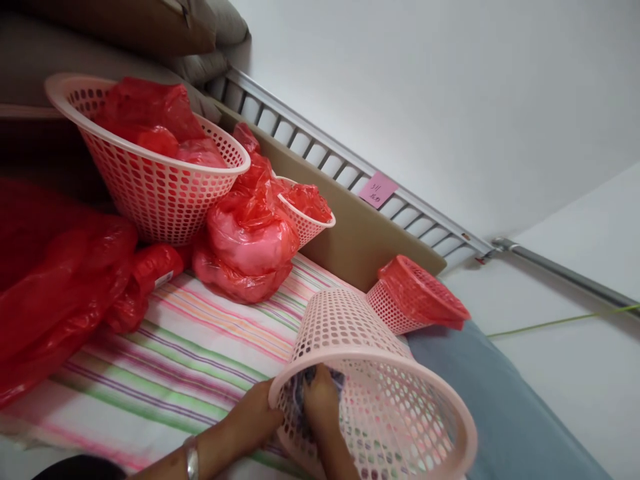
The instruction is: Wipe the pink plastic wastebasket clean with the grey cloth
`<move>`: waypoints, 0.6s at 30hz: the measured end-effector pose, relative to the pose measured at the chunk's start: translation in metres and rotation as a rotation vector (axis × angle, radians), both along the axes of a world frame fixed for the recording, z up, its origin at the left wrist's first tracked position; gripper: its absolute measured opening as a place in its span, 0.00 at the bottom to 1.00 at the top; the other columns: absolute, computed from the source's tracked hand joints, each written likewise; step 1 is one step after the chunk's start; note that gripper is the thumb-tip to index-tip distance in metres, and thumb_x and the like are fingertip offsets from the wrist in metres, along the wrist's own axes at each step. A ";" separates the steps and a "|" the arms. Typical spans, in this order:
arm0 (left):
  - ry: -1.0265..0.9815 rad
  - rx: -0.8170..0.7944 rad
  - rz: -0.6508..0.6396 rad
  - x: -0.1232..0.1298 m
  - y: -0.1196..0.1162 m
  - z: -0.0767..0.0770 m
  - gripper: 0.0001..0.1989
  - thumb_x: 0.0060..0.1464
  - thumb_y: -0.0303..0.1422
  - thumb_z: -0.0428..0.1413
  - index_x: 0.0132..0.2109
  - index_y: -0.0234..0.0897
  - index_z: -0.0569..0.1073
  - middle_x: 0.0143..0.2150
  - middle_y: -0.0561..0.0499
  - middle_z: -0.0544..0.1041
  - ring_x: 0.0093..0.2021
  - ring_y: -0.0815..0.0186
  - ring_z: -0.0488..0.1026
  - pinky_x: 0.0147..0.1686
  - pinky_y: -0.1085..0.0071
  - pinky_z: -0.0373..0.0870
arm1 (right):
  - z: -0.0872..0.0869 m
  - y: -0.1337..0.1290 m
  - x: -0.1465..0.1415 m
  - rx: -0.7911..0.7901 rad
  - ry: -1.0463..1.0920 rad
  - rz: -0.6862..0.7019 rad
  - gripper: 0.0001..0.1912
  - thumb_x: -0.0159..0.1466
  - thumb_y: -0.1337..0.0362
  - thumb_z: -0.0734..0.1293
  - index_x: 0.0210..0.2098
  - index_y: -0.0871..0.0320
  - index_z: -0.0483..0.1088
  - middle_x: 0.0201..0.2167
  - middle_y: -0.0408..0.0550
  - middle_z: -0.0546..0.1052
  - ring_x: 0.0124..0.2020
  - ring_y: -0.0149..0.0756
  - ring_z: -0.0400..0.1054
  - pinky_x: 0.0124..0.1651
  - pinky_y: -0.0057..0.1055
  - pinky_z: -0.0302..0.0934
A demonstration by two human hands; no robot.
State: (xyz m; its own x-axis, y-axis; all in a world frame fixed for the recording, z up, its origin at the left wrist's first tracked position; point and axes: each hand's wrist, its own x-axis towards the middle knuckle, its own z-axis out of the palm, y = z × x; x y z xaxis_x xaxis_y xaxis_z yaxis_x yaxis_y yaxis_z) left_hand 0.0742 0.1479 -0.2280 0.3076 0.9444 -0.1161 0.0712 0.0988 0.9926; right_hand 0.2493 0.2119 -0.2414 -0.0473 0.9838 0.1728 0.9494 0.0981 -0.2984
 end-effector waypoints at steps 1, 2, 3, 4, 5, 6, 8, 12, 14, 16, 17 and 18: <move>-0.004 0.011 0.021 0.000 0.000 0.000 0.20 0.44 0.25 0.50 0.46 0.37 0.75 0.46 0.49 0.80 0.46 0.57 0.73 0.47 0.66 0.67 | -0.003 -0.011 0.001 -0.009 -0.007 0.009 0.17 0.60 0.65 0.61 0.47 0.64 0.70 0.44 0.58 0.76 0.47 0.46 0.70 0.51 0.39 0.63; -0.007 0.019 0.039 -0.001 -0.001 0.000 0.19 0.45 0.26 0.50 0.45 0.36 0.76 0.45 0.49 0.80 0.45 0.57 0.73 0.47 0.65 0.67 | -0.005 -0.023 0.003 -0.008 -0.007 0.031 0.20 0.58 0.65 0.60 0.49 0.64 0.68 0.46 0.59 0.75 0.49 0.46 0.69 0.52 0.39 0.61; -0.011 0.021 0.049 -0.001 -0.001 0.000 0.18 0.47 0.27 0.50 0.45 0.36 0.76 0.44 0.48 0.81 0.45 0.57 0.74 0.46 0.65 0.67 | -0.008 -0.034 0.004 0.004 -0.007 0.061 0.22 0.57 0.64 0.60 0.51 0.63 0.67 0.49 0.59 0.74 0.50 0.46 0.69 0.54 0.38 0.60; -0.016 0.022 0.056 -0.001 -0.002 0.000 0.16 0.48 0.29 0.50 0.44 0.36 0.76 0.44 0.48 0.81 0.44 0.57 0.74 0.46 0.65 0.67 | -0.010 -0.043 0.005 0.016 -0.011 0.087 0.24 0.57 0.63 0.61 0.52 0.62 0.67 0.50 0.58 0.73 0.51 0.46 0.68 0.55 0.38 0.60; -0.022 0.023 0.065 -0.001 -0.003 0.000 0.16 0.49 0.31 0.51 0.44 0.36 0.76 0.43 0.47 0.81 0.44 0.57 0.74 0.45 0.65 0.68 | -0.011 -0.050 0.005 0.026 -0.014 0.104 0.24 0.56 0.62 0.60 0.52 0.61 0.67 0.50 0.57 0.73 0.51 0.45 0.68 0.55 0.38 0.60; -0.027 0.026 0.077 -0.001 -0.003 0.000 0.15 0.50 0.33 0.51 0.44 0.35 0.76 0.43 0.47 0.81 0.43 0.57 0.74 0.45 0.65 0.68 | -0.011 -0.055 0.005 0.032 -0.012 0.118 0.23 0.57 0.61 0.60 0.51 0.60 0.67 0.49 0.57 0.74 0.50 0.45 0.68 0.54 0.38 0.60; -0.023 0.034 0.111 -0.001 -0.004 -0.001 0.15 0.51 0.33 0.51 0.43 0.35 0.76 0.42 0.46 0.81 0.43 0.57 0.75 0.44 0.65 0.68 | -0.010 -0.055 0.004 0.031 -0.001 0.134 0.22 0.57 0.59 0.59 0.50 0.59 0.68 0.48 0.56 0.74 0.50 0.45 0.69 0.54 0.38 0.60; 0.043 0.019 0.118 0.000 -0.002 -0.002 0.17 0.46 0.26 0.51 0.44 0.36 0.75 0.43 0.46 0.81 0.43 0.57 0.74 0.44 0.65 0.68 | -0.003 -0.027 -0.001 0.025 -0.019 0.087 0.20 0.58 0.61 0.59 0.48 0.58 0.68 0.45 0.55 0.75 0.48 0.46 0.69 0.52 0.39 0.61; 0.061 0.002 0.100 -0.001 -0.001 -0.002 0.19 0.43 0.23 0.51 0.44 0.37 0.75 0.43 0.47 0.81 0.43 0.57 0.74 0.44 0.66 0.68 | 0.001 -0.005 -0.003 0.012 -0.037 0.023 0.16 0.58 0.62 0.59 0.43 0.60 0.70 0.41 0.56 0.76 0.45 0.47 0.70 0.50 0.40 0.62; 0.065 0.000 0.090 -0.002 -0.001 -0.002 0.19 0.43 0.23 0.50 0.44 0.37 0.75 0.43 0.47 0.80 0.43 0.57 0.75 0.43 0.66 0.69 | 0.003 0.016 -0.007 -0.002 -0.009 -0.041 0.11 0.61 0.62 0.61 0.38 0.60 0.71 0.38 0.54 0.76 0.42 0.46 0.70 0.48 0.41 0.63; 0.070 0.003 0.087 -0.003 -0.001 -0.001 0.19 0.44 0.23 0.49 0.43 0.37 0.75 0.43 0.47 0.80 0.43 0.57 0.75 0.43 0.65 0.69 | 0.004 0.024 -0.009 -0.002 0.020 -0.061 0.10 0.63 0.61 0.62 0.38 0.60 0.71 0.39 0.52 0.75 0.42 0.44 0.70 0.47 0.40 0.63; 0.076 0.007 0.085 -0.003 -0.001 0.000 0.19 0.44 0.24 0.49 0.43 0.37 0.75 0.44 0.46 0.80 0.43 0.57 0.75 0.43 0.65 0.69 | 0.003 0.031 -0.010 0.004 0.053 -0.071 0.10 0.64 0.60 0.62 0.40 0.59 0.71 0.41 0.51 0.74 0.43 0.42 0.69 0.46 0.40 0.64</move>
